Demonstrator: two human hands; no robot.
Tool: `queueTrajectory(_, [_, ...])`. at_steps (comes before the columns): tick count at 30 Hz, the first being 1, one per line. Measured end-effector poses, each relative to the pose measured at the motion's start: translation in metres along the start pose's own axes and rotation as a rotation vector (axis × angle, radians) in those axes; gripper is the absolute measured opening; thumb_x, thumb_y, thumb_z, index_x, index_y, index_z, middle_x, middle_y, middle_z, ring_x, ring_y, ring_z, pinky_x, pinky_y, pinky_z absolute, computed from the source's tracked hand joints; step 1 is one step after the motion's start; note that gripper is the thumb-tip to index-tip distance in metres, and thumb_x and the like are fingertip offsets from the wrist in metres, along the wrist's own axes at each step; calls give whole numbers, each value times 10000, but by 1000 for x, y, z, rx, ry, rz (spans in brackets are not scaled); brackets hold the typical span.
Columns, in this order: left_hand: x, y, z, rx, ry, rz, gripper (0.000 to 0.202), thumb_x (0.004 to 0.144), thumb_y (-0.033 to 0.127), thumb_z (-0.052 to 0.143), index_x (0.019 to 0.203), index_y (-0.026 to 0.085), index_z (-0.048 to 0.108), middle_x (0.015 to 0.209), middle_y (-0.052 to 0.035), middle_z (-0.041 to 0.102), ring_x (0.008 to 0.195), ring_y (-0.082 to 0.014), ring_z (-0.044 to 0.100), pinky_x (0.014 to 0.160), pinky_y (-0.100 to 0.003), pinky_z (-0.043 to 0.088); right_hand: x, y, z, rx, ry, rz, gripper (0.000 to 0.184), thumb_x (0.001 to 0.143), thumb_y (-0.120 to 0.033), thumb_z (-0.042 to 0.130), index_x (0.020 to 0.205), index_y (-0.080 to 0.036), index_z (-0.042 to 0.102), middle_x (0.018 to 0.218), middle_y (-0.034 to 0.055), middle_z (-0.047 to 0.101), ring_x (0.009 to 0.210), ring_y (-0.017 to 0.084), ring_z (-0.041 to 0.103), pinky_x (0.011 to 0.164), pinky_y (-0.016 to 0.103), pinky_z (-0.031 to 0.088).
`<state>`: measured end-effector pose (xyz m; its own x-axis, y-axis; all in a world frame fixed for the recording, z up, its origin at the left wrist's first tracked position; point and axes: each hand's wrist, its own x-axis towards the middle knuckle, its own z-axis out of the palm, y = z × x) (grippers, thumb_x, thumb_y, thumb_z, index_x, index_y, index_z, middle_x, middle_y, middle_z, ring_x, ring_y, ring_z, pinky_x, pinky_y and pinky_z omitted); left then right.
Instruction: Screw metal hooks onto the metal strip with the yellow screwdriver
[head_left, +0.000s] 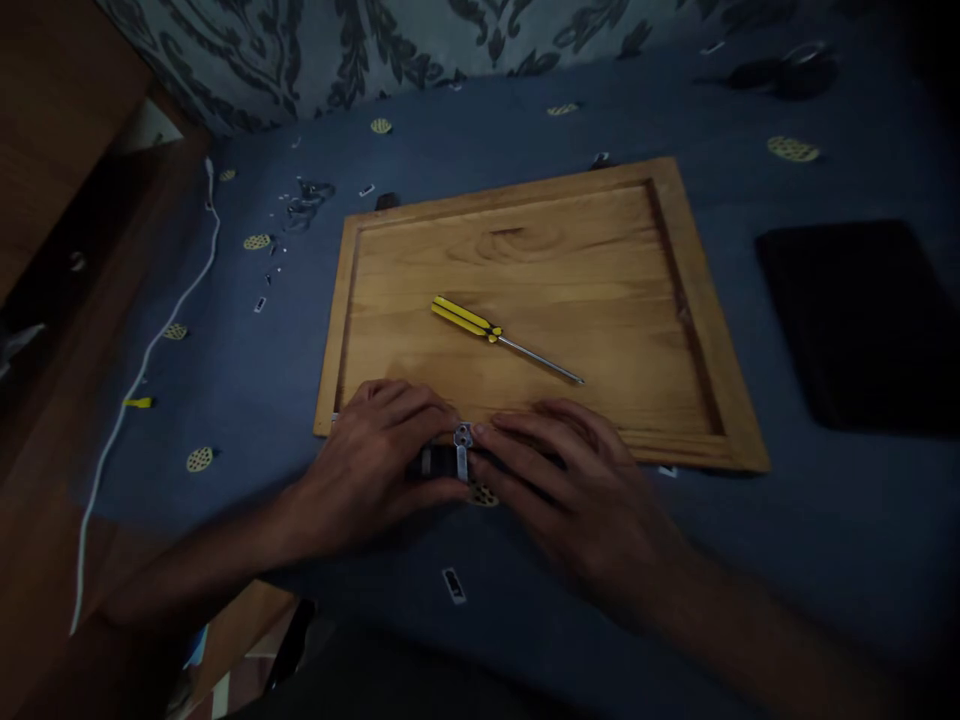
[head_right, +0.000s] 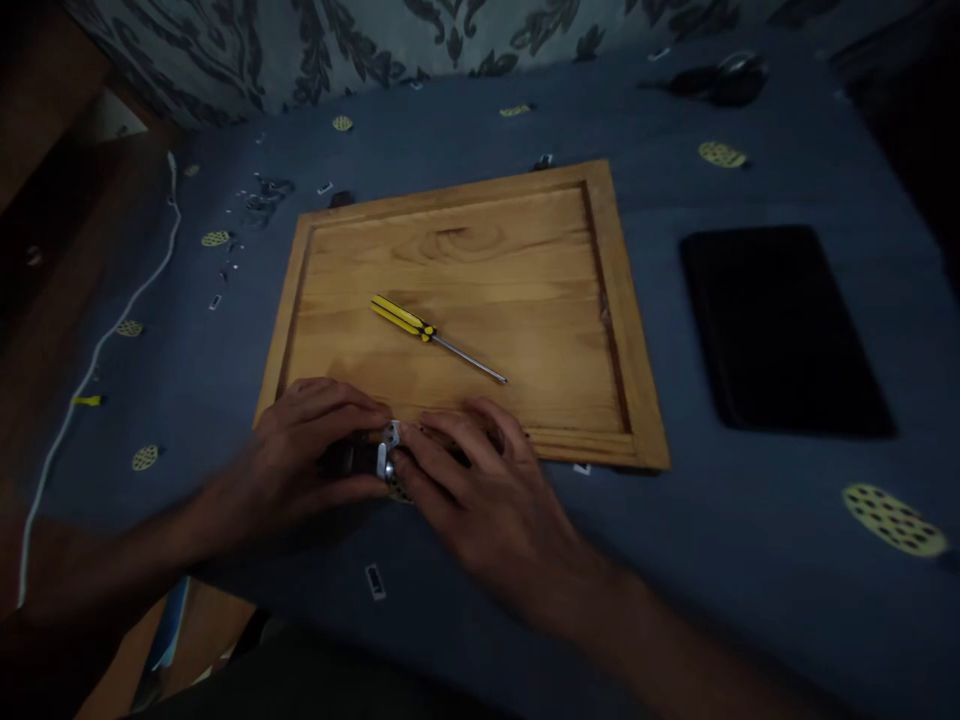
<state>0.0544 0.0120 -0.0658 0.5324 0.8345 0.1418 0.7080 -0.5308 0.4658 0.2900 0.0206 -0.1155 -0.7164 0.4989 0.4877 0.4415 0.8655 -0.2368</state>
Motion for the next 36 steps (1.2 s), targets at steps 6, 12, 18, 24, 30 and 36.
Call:
queueTrajectory(6, [1,1,-1,-29,-22,-24,417,1003,573,562,1074,170,641,1087,-57,731,989,-220,653,867,-384,415,-5,-2,2,84,29,32,271,1071,-165,473,1226,-177,696,1241,68,773,1237,255,606,1125,536,409])
queueTrajectory(12, [0,0,-1,-36,-48,-57,383,997,544,598,1080,173,643,1092,-59,722,1004,-236,643,897,-401,414,-4,2,-5,70,-44,0,312,1050,-140,475,1228,-209,722,1256,70,771,1217,248,625,1108,520,442])
queueTrajectory(18, [0,0,-1,-30,-50,-57,390,984,536,623,1086,161,648,1106,-62,727,999,-233,642,884,-395,410,-2,5,-8,39,-54,-39,287,1054,-174,496,1239,-208,713,1243,63,773,1209,250,617,1080,529,469])
queueTrajectory(24, [1,1,-1,-5,-32,-35,405,1004,561,575,1052,167,653,1067,-58,733,963,-220,645,847,-383,409,-3,4,-5,6,-15,-38,287,1069,-161,457,1209,-218,701,1240,39,769,1210,240,611,1070,514,472])
queueTrajectory(30, [3,1,-2,-15,-51,-53,427,1001,588,563,1038,173,658,1065,-55,733,953,-213,645,850,-385,418,-3,3,-4,34,-6,-19,265,1069,-177,474,1220,-201,691,1231,52,769,1210,255,603,1079,532,451])
queueTrajectory(36, [3,2,-7,-21,-88,-56,352,979,523,648,1076,185,653,1083,-57,727,996,-222,658,887,-391,443,-4,2,-1,37,-8,-4,259,1040,-168,527,1229,-211,699,1214,68,770,1214,261,611,1084,553,454])
